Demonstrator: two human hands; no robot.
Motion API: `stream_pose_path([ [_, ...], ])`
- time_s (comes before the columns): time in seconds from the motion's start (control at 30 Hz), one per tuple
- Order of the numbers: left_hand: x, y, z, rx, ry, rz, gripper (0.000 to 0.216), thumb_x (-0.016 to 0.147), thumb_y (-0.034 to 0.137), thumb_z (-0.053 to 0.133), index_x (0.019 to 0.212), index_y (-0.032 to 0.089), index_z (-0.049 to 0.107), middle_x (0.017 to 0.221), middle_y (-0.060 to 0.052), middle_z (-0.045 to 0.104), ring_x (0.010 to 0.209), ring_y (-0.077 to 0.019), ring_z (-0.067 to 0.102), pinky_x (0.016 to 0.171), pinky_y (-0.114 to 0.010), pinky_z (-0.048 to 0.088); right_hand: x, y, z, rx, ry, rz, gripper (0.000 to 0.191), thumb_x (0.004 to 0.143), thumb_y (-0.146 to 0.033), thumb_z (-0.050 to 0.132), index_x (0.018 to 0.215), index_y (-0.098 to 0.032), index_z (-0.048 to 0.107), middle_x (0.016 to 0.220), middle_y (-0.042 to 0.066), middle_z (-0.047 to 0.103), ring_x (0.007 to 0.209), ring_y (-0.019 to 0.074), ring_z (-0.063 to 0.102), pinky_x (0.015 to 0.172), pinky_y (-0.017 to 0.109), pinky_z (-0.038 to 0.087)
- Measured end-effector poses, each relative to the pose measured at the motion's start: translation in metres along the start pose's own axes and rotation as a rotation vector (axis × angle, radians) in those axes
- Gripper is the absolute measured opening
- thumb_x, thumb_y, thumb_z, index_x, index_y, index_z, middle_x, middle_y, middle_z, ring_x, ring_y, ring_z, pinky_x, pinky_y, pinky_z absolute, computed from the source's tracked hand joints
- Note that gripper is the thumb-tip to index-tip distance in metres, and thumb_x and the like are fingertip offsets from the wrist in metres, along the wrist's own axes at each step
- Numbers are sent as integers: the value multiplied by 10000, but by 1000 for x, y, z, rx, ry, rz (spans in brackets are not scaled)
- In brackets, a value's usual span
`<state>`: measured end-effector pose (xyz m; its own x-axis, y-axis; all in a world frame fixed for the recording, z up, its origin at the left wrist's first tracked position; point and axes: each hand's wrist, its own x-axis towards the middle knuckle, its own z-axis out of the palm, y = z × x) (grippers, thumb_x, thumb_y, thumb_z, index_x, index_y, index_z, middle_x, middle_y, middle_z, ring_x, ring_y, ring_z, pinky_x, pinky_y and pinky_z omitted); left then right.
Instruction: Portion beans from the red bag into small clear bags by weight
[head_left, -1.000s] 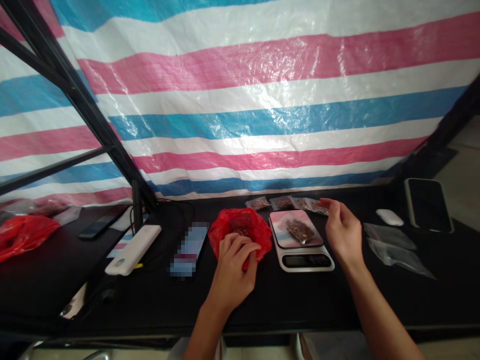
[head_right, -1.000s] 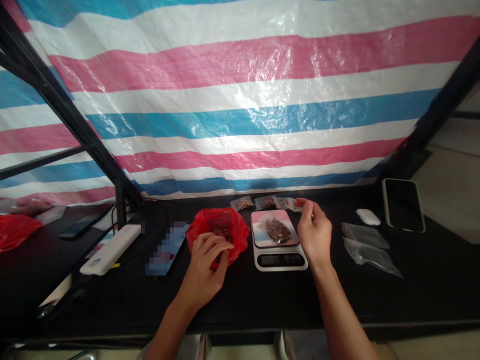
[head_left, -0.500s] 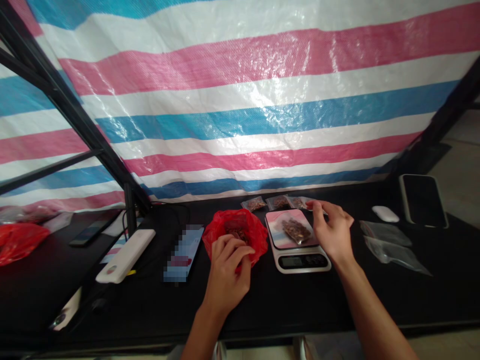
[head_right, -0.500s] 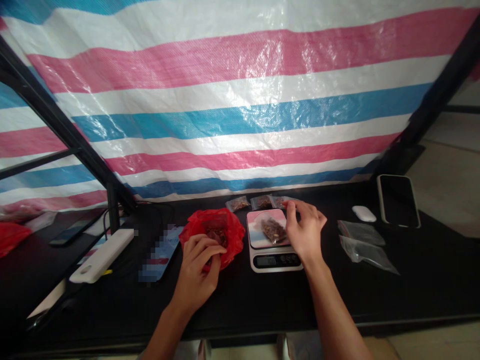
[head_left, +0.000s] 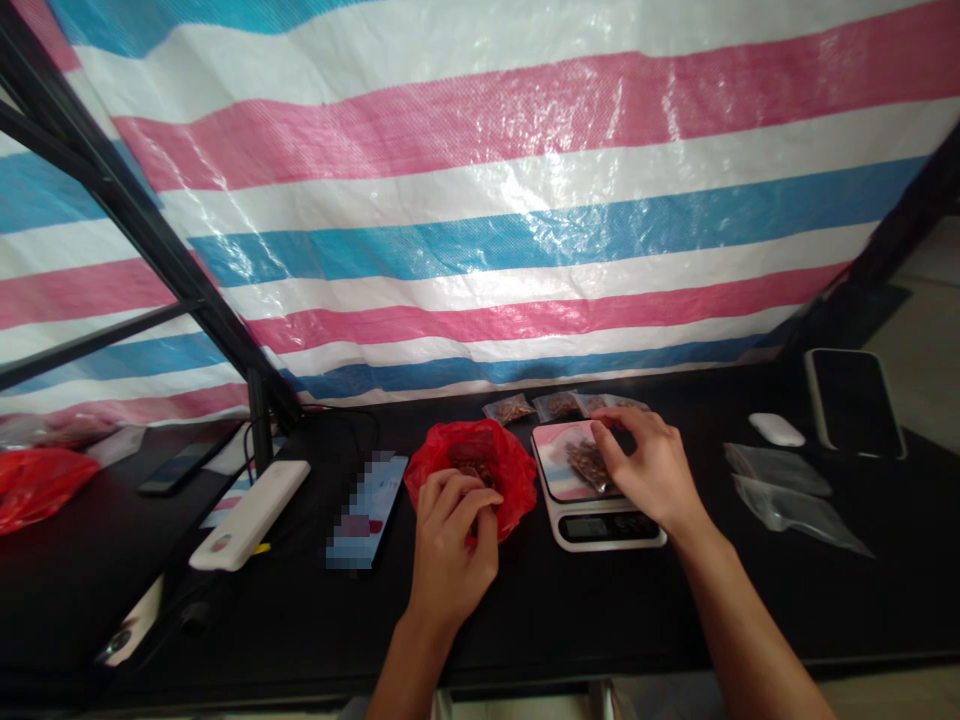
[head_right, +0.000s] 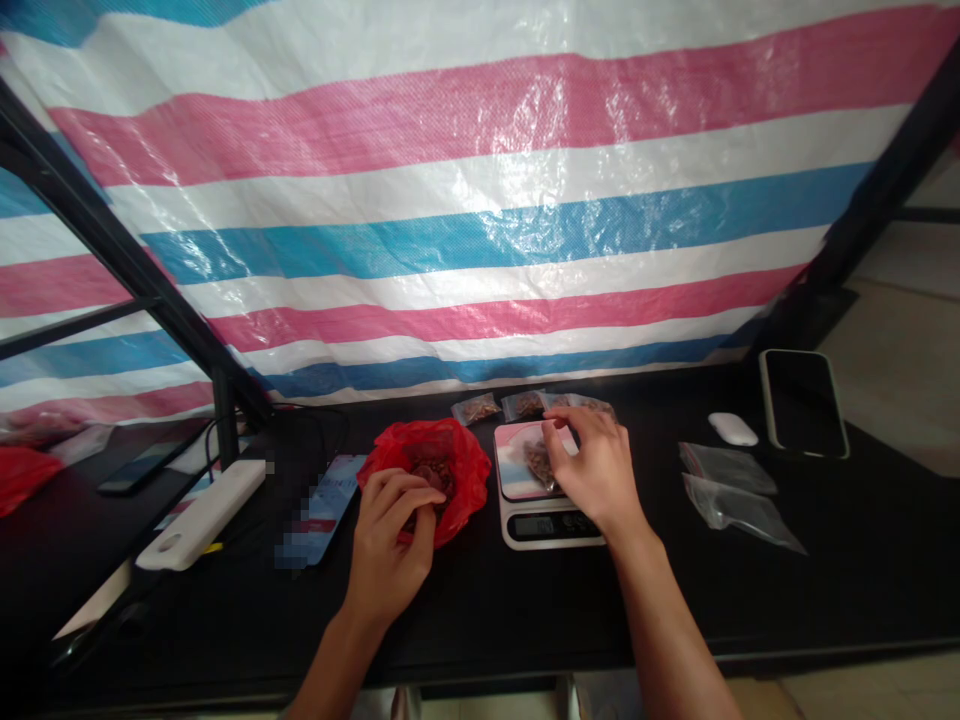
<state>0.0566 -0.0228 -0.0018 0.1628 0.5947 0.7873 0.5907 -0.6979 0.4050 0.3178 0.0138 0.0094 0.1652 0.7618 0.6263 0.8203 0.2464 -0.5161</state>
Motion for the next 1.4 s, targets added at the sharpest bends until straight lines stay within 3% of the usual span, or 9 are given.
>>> stream_pose_path([
  [0.17, 1, 0, 2, 27, 80, -18, 261, 899, 17, 546, 877, 231, 693, 867, -31, 679, 903, -206, 584, 844, -379, 518, -7, -3, 4, -135, -237, 16, 363, 859, -478, 679, 1141, -251, 709, 1055, 68, 746, 1025, 325, 687, 894, 467, 452],
  [0.23, 2, -1, 2, 24, 118, -25, 256, 901, 14, 547, 869, 224, 689, 854, -27, 672, 883, -198, 586, 830, -368, 511, -9, -4, 8, -163, -290, 8, 341, 851, -431, 704, 1138, -247, 709, 1097, 73, 743, 1050, 330, 682, 906, 468, 441],
  [0.33, 3, -1, 3, 21, 161, -34, 243, 908, 22, 555, 850, 217, 688, 833, -21, 660, 860, -188, 591, 808, -352, 502, -10, -12, 12, -121, -291, -25, 261, 874, -311, 697, 1126, -248, 713, 1130, 68, 743, 1082, 308, 675, 917, 442, 426],
  [0.5, 5, -3, 3, 23, 246, -81, 228, 909, 33, 561, 822, 208, 680, 826, -17, 648, 832, -172, 599, 785, -318, 500, -11, -48, 20, -11, -307, -214, 252, 922, -235, 678, 1165, -294, 712, 1166, 37, 738, 1108, 272, 629, 972, 435, 376],
  [0.7, 7, -6, 4, 25, 308, -164, 229, 906, 48, 555, 788, 205, 673, 791, -12, 643, 807, -168, 606, 774, -299, 501, -17, -76, 35, -57, -397, -279, 354, 933, -152, 642, 1255, -292, 687, 1154, 45, 745, 1129, 294, 589, 909, 446, 355],
  [0.87, 7, -6, 2, 3, 314, -171, 232, 906, 42, 547, 788, 201, 667, 786, -10, 635, 800, -161, 602, 769, -288, 497, -19, -75, 39, -66, -379, -271, 365, 933, -173, 649, 1281, -282, 678, 1134, 54, 750, 1112, 288, 607, 912, 448, 362],
  [1.03, 6, -4, -3, -49, 240, -134, 237, 909, 36, 536, 803, 202, 668, 792, -7, 631, 783, -151, 621, 748, -280, 504, -19, -75, 36, -78, -348, -301, 353, 939, -174, 645, 1266, -302, 687, 1139, 39, 751, 1108, 287, 612, 898, 443, 355],
  [1.2, 4, -7, -8, -78, 221, -139, 238, 914, 35, 532, 811, 198, 673, 804, -11, 628, 785, -144, 625, 745, -269, 512, -15, -66, 31, -83, -232, -256, 309, 928, -241, 696, 1230, -306, 705, 1096, 35, 762, 1054, 294, 636, 906, 455, 348],
  [1.4, 1, -11, -9, -84, 214, -168, 239, 912, 40, 533, 806, 198, 678, 813, -16, 623, 789, -145, 626, 741, -262, 515, -14, -59, 28, 50, -280, -245, 288, 914, -223, 709, 1188, -314, 711, 1141, 18, 767, 1094, 276, 655, 935, 437, 371],
])
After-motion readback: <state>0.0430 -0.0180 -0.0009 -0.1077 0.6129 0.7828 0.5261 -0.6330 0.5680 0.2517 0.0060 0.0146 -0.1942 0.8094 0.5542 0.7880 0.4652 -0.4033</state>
